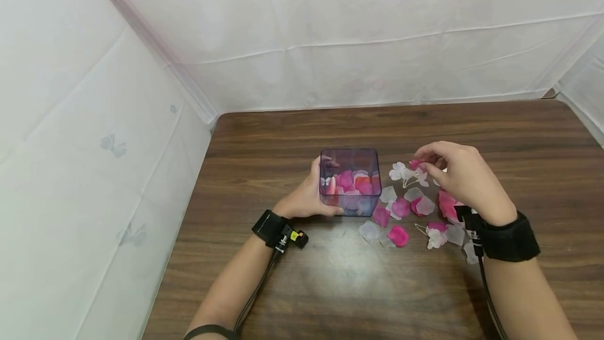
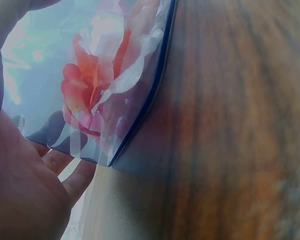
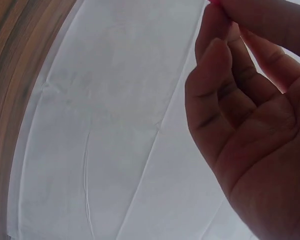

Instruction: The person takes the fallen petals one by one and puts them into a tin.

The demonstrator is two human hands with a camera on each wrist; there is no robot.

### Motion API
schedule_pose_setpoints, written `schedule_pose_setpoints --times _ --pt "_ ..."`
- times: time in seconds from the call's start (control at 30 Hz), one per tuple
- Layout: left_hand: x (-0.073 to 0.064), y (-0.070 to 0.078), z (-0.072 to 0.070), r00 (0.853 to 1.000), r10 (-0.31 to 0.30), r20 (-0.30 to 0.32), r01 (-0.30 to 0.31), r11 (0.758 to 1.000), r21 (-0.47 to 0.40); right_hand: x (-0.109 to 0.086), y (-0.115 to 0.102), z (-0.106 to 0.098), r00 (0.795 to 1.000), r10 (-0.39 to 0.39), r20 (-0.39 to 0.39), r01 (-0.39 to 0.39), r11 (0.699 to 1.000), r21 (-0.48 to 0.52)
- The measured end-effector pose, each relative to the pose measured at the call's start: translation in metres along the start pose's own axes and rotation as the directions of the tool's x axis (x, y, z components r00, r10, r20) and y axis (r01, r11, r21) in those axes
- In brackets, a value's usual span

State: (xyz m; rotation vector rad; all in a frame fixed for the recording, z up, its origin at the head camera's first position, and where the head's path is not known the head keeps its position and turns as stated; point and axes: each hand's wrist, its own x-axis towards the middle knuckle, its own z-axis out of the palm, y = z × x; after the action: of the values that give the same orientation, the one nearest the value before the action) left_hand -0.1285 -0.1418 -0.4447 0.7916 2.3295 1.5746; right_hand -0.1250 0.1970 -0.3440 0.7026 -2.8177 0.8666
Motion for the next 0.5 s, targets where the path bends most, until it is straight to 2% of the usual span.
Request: schedule_pose_setpoints --times 0.1,0.3,0.43,0.5 --pt "0.0000 0.0005 0.0003 1.000 -0.006 0.001 0.006 1.000 -0.009 -0.0003 -0.0022 0.0003 1.000 -0.020 -0.022 0.020 1.000 -0.009" --pt "0.0003 0.0052 0.0007 1.000 -0.014 0.004 0.014 1.000 -0.018 0.0004 -0.0037 0.0024 0.991 -0.110 -0.081 0.113 0.993 0.028" --pt "-0.0003 0.0074 0.0010 1.000 -0.006 0.006 0.006 0.999 -0.045 0.0023 -0.0018 0.0055 0.988 -0.143 -0.060 0.147 0.987 0.057" --pt "-0.0003 0.0065 0.0016 1.000 -0.007 0.007 0.007 0.999 -0.044 0.0022 -0.0018 0.0067 0.986 -0.154 -0.061 0.156 0.987 0.036"
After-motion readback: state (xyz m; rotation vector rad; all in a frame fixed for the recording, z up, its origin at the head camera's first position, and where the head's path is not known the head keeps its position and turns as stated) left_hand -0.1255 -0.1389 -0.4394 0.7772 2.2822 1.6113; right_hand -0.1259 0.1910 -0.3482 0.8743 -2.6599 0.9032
